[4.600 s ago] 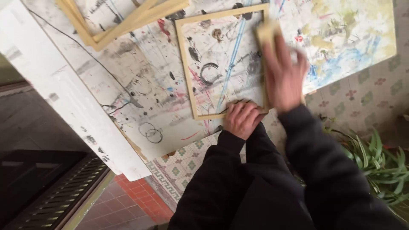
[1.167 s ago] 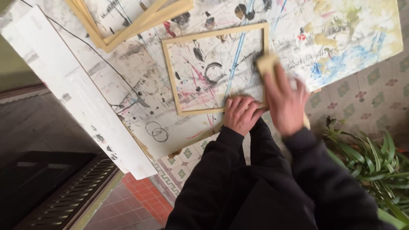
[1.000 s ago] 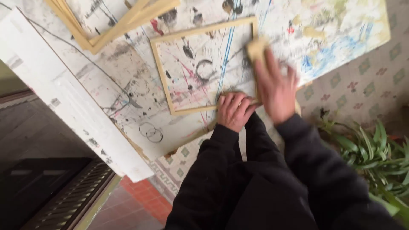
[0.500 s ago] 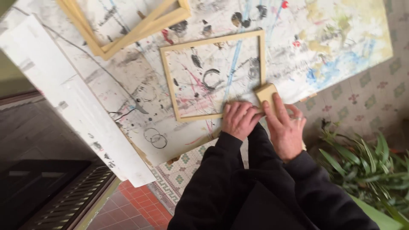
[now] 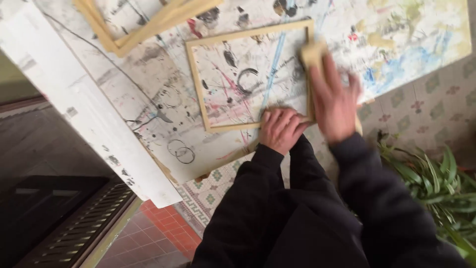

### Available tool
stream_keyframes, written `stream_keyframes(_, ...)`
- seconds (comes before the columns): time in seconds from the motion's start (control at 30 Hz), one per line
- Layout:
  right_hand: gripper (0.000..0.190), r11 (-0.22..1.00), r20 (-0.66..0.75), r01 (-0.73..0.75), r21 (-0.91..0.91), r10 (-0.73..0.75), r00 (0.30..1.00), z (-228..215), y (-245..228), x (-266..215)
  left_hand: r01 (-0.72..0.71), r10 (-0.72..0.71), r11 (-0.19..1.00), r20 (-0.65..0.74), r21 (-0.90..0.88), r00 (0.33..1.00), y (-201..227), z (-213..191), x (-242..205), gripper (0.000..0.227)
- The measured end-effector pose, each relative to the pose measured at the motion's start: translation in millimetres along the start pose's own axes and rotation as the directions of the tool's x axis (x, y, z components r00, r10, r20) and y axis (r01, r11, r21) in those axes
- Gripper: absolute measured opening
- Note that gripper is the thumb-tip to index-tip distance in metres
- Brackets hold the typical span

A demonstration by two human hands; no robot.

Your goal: Sanding the surfaces of wooden picture frames using a sanding block.

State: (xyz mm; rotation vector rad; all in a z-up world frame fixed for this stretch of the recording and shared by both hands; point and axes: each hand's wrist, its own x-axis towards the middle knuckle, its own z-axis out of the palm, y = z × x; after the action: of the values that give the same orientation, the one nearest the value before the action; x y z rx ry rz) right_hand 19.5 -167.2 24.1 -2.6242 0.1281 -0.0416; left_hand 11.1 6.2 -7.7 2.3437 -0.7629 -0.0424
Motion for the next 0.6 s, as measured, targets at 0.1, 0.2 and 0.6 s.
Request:
stream_keyframes(0.1, 0.045, 0.996, 0.040, -0.015, -0.088, 0.019, 0.999, 22.0, 29.2, 40.5, -0.006, 0.004, 1.000, -0.063, -0.024, 0.998, 1.0, -1.7, 3.0, 0.025)
stream_keyframes(0.2, 0.057, 0.989, 0.135, -0.002, -0.151, 0.022, 0.991, -17.6, -12.2, -48.0, -0.004, 0.005, 1.000, -0.096, 0.012, 0.995, -4.1, 8.5, 2.4, 0.026)
stream_keyframes(0.6, 0.057, 0.981, 0.104, -0.035, -0.191, 0.056, 0.993, -17.6, -22.4, -52.0, -0.006, 0.006, 1.000, -0.112, -0.001, 0.994, -0.2, -0.8, 7.5, 0.023)
